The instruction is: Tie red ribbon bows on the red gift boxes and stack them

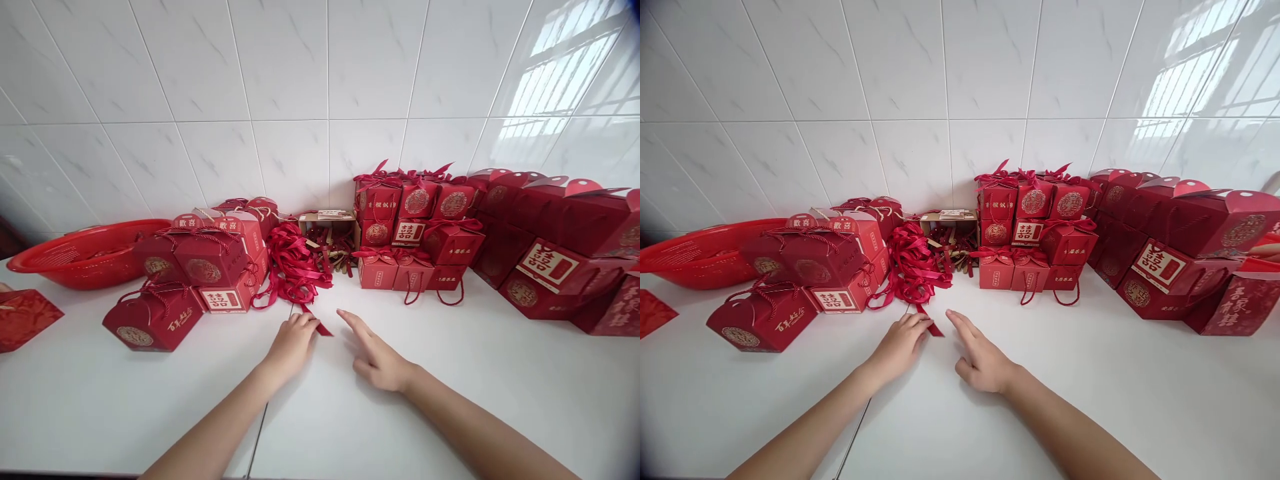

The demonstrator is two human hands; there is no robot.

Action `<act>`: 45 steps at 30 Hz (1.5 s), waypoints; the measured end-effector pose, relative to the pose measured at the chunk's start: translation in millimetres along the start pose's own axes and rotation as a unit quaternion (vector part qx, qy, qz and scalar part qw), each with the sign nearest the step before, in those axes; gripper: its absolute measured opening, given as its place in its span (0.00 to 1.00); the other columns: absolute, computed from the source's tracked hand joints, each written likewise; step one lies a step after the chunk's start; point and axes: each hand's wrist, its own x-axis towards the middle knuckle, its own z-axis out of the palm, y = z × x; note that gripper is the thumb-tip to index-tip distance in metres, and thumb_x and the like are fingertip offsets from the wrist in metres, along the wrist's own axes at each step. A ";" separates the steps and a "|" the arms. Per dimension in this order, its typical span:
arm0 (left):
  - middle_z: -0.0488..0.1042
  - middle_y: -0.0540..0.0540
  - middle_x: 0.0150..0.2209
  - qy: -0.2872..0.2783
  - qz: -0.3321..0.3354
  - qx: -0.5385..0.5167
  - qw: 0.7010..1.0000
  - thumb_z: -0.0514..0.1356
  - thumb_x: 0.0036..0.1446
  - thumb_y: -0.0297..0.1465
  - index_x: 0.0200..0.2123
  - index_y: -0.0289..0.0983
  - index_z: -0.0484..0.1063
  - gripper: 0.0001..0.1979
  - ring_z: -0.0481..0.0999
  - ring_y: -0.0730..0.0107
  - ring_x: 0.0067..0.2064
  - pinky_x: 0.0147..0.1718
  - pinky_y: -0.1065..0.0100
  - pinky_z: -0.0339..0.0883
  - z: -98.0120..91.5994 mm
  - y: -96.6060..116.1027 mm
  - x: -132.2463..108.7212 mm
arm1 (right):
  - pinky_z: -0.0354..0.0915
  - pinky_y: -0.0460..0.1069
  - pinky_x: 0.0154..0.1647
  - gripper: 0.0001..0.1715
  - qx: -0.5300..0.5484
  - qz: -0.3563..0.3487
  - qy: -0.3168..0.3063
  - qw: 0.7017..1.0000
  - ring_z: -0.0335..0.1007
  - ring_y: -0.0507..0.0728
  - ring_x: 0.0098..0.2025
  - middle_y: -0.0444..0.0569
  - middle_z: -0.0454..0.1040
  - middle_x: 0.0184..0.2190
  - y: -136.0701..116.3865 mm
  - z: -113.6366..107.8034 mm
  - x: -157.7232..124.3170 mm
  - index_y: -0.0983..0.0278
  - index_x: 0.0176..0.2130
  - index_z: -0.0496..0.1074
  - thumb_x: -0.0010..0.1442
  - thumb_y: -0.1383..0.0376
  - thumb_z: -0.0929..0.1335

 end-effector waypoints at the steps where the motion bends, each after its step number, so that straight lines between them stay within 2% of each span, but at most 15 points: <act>1: 0.72 0.40 0.40 -0.001 -0.009 -0.005 1.000 0.49 0.56 0.20 0.39 0.36 0.72 0.14 0.70 0.54 0.44 0.41 0.55 0.66 -2.1 -4.1 0.2 | 0.50 0.61 0.66 0.52 0.000 0.016 0.020 1.000 0.42 0.59 0.69 0.56 0.47 0.67 3.1 0.6 -0.1 0.62 0.68 0.39 0.48 0.79 0.59; 4: 0.72 0.43 0.34 0.001 -0.020 -0.028 0.999 0.50 0.58 0.23 0.31 0.37 0.71 0.10 0.69 0.57 0.40 0.38 0.57 0.66 -4.8 -5.1 0.3 | 0.59 0.59 0.62 0.41 0.010 0.052 0.079 0.995 0.55 0.58 0.64 0.54 0.58 0.62 13.5 4.3 0.9 0.60 0.63 0.55 0.53 0.79 0.59; 7: 0.73 0.45 0.37 0.001 -0.002 -0.065 0.998 0.53 0.59 0.27 0.33 0.39 0.70 0.06 0.67 0.58 0.45 0.46 0.56 0.63 -4.4 9.2 -0.9 | 0.64 0.58 0.57 0.28 0.024 0.069 0.111 0.991 0.63 0.59 0.58 0.54 0.64 0.58 18.0 6.2 2.9 0.59 0.55 0.67 0.58 0.76 0.60; 10: 0.74 0.47 0.41 -0.006 0.020 -0.114 0.993 0.53 0.61 0.29 0.36 0.40 0.68 0.05 0.68 0.63 0.47 0.51 0.59 0.60 -4.3 26.4 -3.6 | 0.66 0.58 0.54 0.19 0.044 0.059 0.124 0.989 0.68 0.60 0.54 0.54 0.70 0.52 12.4 3.9 4.5 0.59 0.49 0.72 0.58 0.71 0.65; 14: 0.74 0.48 0.35 -0.008 0.017 -0.162 0.987 0.50 0.64 0.33 0.36 0.39 0.67 0.08 0.68 0.65 0.41 0.45 0.63 0.62 -5.0 36.7 -7.6 | 0.70 0.52 0.41 0.07 0.076 0.039 0.134 0.987 0.73 0.57 0.39 0.50 0.76 0.36 -0.4 -0.2 5.4 0.59 0.38 0.76 0.59 0.65 0.68; 17: 0.73 0.48 0.34 -0.015 0.015 -0.193 0.981 0.52 0.63 0.34 0.34 0.38 0.68 0.08 0.68 0.65 0.40 0.43 0.64 0.62 -4.6 37.2 -8.7 | 0.69 0.49 0.33 0.09 0.101 0.037 0.137 0.985 0.71 0.55 0.32 0.49 0.75 0.29 -5.6 -0.2 5.7 0.61 0.31 0.76 0.59 0.59 0.69; 20: 0.72 0.49 0.33 -0.032 0.014 -0.229 0.973 0.51 0.64 0.35 0.34 0.37 0.67 0.09 0.70 0.69 0.36 0.38 0.69 0.64 -4.0 38.3 -8.8 | 0.67 0.49 0.30 0.13 0.126 0.050 0.150 0.979 0.70 0.54 0.29 0.48 0.74 0.27 -8.0 0.8 6.3 0.62 0.28 0.75 0.57 0.55 0.70; 23: 0.71 0.49 0.31 -0.048 0.010 -0.258 0.965 0.49 0.65 0.36 0.34 0.37 0.67 0.12 0.70 0.72 0.33 0.33 0.72 0.65 -4.2 40.6 -9.1 | 0.67 0.49 0.31 0.14 0.163 0.068 0.157 0.972 0.70 0.54 0.29 0.47 0.75 0.26 -10.5 0.7 7.0 0.62 0.28 0.74 0.54 0.54 0.72; 28: 0.67 0.51 0.25 -0.064 0.004 -0.281 0.958 0.48 0.65 0.36 0.31 0.36 0.66 0.14 0.68 0.74 0.29 0.28 0.74 0.63 -4.4 42.4 -10.4 | 0.68 0.50 0.34 0.14 0.238 0.103 0.160 0.953 0.72 0.54 0.32 0.48 0.76 0.29 -14.3 -1.1 7.5 0.61 0.34 0.79 0.52 0.54 0.73; 32: 0.67 0.51 0.25 -0.070 -0.001 -0.281 0.957 0.49 0.64 0.37 0.29 0.36 0.67 0.15 0.67 0.73 0.28 0.26 0.74 0.62 -3.0 41.5 -11.1 | 0.69 0.50 0.34 0.11 0.302 0.127 0.159 0.931 0.72 0.54 0.31 0.48 0.76 0.28 -13.7 -2.7 8.9 0.60 0.30 0.81 0.48 0.55 0.75; 35: 0.67 0.51 0.26 -0.071 -0.007 -0.277 0.958 0.49 0.64 0.38 0.32 0.36 0.69 0.15 0.68 0.73 0.28 0.26 0.73 0.62 -2.6 39.4 -10.5 | 0.67 0.49 0.31 0.11 0.340 0.154 0.199 0.906 0.70 0.53 0.29 0.47 0.76 0.28 -5.8 -9.2 11.6 0.61 0.27 0.80 0.46 0.56 0.76; 38: 0.66 0.51 0.26 -0.064 -0.012 -0.267 0.962 0.48 0.65 0.38 0.35 0.36 0.68 0.14 0.67 0.73 0.28 0.27 0.73 0.61 -4.0 36.8 -9.2 | 0.66 0.47 0.29 0.13 0.368 0.193 0.275 0.867 0.69 0.51 0.29 0.47 0.76 0.29 14.6 -26.7 11.1 0.62 0.27 0.79 0.44 0.56 0.77; 42: 0.64 0.53 0.25 -0.055 -0.013 -0.239 0.969 0.48 0.65 0.36 0.32 0.37 0.66 0.13 0.64 0.74 0.27 0.27 0.73 0.59 -6.5 33.9 -7.8 | 0.67 0.44 0.30 0.15 0.404 0.242 0.418 0.777 0.72 0.51 0.32 0.43 0.75 0.28 56.1 -66.5 -5.0 0.60 0.30 0.76 0.44 0.55 0.77; 45: 0.65 0.53 0.25 -0.053 -0.008 -0.216 0.975 0.49 0.64 0.36 0.31 0.37 0.67 0.12 0.63 0.74 0.27 0.27 0.73 0.58 -6.5 32.0 -6.7 | 0.68 0.42 0.28 0.14 0.432 0.270 0.496 0.704 0.73 0.49 0.30 0.41 0.75 0.27 83.5 -94.9 -24.5 0.59 0.30 0.74 0.43 0.59 0.78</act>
